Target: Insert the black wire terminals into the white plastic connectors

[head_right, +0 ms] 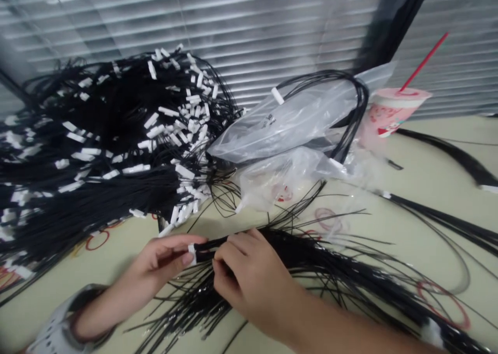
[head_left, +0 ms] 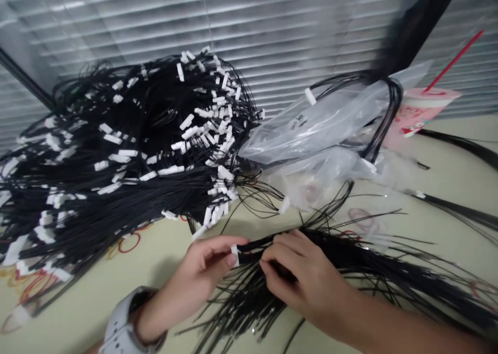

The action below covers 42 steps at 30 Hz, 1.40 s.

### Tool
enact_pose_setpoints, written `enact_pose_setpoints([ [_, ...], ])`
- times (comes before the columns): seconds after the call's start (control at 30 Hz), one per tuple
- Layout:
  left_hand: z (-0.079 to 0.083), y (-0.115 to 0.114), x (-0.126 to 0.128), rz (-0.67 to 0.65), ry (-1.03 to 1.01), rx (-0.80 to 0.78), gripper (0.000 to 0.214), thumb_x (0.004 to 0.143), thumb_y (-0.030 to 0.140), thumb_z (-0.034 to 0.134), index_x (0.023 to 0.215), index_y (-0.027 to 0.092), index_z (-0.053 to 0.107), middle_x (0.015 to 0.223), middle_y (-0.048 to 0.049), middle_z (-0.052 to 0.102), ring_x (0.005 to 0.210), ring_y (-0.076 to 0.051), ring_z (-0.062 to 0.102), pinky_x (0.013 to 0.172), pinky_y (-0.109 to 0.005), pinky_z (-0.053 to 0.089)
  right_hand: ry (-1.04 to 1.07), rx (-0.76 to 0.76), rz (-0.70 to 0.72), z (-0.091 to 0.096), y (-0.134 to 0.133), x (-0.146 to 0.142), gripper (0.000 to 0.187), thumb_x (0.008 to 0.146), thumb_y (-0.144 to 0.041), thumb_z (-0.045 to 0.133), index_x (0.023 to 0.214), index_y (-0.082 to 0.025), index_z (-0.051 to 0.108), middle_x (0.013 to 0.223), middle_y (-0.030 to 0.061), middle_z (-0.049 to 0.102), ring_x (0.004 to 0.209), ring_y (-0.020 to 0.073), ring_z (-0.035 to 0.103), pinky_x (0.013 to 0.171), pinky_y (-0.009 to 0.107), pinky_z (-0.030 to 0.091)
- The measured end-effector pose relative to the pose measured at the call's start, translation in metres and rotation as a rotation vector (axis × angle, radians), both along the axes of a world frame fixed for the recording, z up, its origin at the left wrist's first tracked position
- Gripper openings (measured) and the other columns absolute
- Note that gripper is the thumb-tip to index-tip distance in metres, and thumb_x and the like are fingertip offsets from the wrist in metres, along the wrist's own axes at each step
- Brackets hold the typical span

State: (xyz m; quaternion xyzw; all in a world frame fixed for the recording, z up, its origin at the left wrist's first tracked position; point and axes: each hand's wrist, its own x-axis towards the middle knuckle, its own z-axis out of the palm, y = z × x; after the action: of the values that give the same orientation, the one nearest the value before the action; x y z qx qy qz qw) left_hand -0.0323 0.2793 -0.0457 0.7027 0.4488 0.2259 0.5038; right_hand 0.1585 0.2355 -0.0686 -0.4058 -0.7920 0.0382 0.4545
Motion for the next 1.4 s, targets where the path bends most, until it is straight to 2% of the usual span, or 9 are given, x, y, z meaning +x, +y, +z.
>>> enact_pose_setpoints([
  [0.23, -0.001, 0.003, -0.001, 0.058, -0.016, -0.049, 0.035, 0.076, 0.036, 0.057, 0.106, 0.019, 0.057, 0.100, -0.0051, 0.059, 0.085, -0.013, 0.053, 0.073, -0.023, 0.042, 0.092, -0.013, 0.021, -0.002, 0.002, -0.004, 0.008, 0.071, -0.007, 0.045, 0.066, -0.014, 0.048, 0.063, -0.0028, 0.049, 0.062, 0.0048, 0.039, 0.064, 0.019, 0.027],
  [0.4, 0.000, 0.003, 0.000, 0.006, -0.089, -0.063, 0.030, 0.077, 0.031, 0.057, 0.105, 0.020, 0.057, 0.103, -0.0035, 0.059, 0.092, -0.012, 0.053, 0.082, -0.022, 0.041, 0.000, -0.045, 0.023, -0.003, 0.005, -0.002, 0.007, 0.073, -0.010, 0.045, 0.067, -0.014, 0.049, 0.064, -0.0039, 0.049, 0.060, 0.0041, 0.037, 0.066, 0.019, 0.026],
  [0.7, 0.001, 0.001, -0.001, 0.003, -0.030, 0.009, 0.033, 0.078, 0.031, 0.054, 0.108, 0.017, 0.055, 0.105, -0.0057, 0.058, 0.091, -0.014, 0.052, 0.081, -0.027, 0.040, -0.042, -0.028, 0.057, -0.006, 0.005, -0.002, 0.006, 0.073, -0.010, 0.045, 0.067, -0.013, 0.047, 0.064, -0.0036, 0.047, 0.060, 0.0037, 0.036, 0.069, 0.019, 0.026],
  [0.83, 0.006, -0.001, 0.001, -0.060, -0.092, -0.038, 0.030, 0.079, 0.027, 0.053, 0.107, 0.016, 0.055, 0.106, -0.0055, 0.059, 0.096, -0.013, 0.053, 0.086, -0.025, 0.040, -0.017, -0.060, 0.047, -0.005, 0.003, -0.001, 0.005, 0.072, -0.009, 0.045, 0.069, -0.013, 0.047, 0.065, -0.0047, 0.048, 0.060, 0.0033, 0.035, 0.067, 0.018, 0.025],
  [0.97, 0.009, -0.001, 0.002, -0.065, -0.114, -0.061, 0.029, 0.080, 0.026, 0.053, 0.107, 0.016, 0.055, 0.109, -0.0051, 0.058, 0.099, -0.013, 0.053, 0.087, -0.024, 0.040, -0.045, -0.085, 0.048, -0.007, 0.004, -0.001, 0.005, 0.071, -0.009, 0.045, 0.070, -0.014, 0.047, 0.066, -0.0048, 0.048, 0.060, 0.0032, 0.035, 0.066, 0.018, 0.024],
  [1.17, 0.001, -0.001, 0.001, 0.005, -0.009, -0.019, 0.033, 0.078, 0.031, 0.052, 0.107, 0.015, 0.056, 0.099, -0.0059, 0.059, 0.086, -0.014, 0.053, 0.076, -0.026, 0.042, -0.060, -0.005, 0.068, -0.012, 0.007, -0.003, 0.006, 0.072, -0.010, 0.045, 0.068, -0.014, 0.046, 0.064, -0.0035, 0.046, 0.062, 0.0038, 0.037, 0.069, 0.018, 0.025],
  [1.33, -0.007, -0.004, -0.001, 0.015, 0.021, 0.062, 0.029, 0.079, 0.031, 0.051, 0.106, 0.020, 0.057, 0.109, -0.0032, 0.055, 0.099, -0.014, 0.050, 0.090, -0.029, 0.037, -0.021, -0.004, 0.039, -0.010, 0.005, -0.002, 0.008, 0.073, -0.007, 0.044, 0.071, -0.014, 0.048, 0.065, -0.0037, 0.048, 0.061, 0.0036, 0.036, 0.067, 0.018, 0.025],
  [1.4, -0.008, -0.004, -0.002, 0.016, 0.037, 0.062, 0.029, 0.080, 0.032, 0.050, 0.106, 0.022, 0.058, 0.108, -0.0025, 0.055, 0.097, -0.014, 0.050, 0.089, -0.029, 0.038, 0.000, -0.020, 0.020, -0.007, 0.003, -0.001, 0.009, 0.072, -0.006, 0.044, 0.071, -0.014, 0.048, 0.065, -0.0040, 0.048, 0.060, 0.0034, 0.036, 0.066, 0.018, 0.024],
])
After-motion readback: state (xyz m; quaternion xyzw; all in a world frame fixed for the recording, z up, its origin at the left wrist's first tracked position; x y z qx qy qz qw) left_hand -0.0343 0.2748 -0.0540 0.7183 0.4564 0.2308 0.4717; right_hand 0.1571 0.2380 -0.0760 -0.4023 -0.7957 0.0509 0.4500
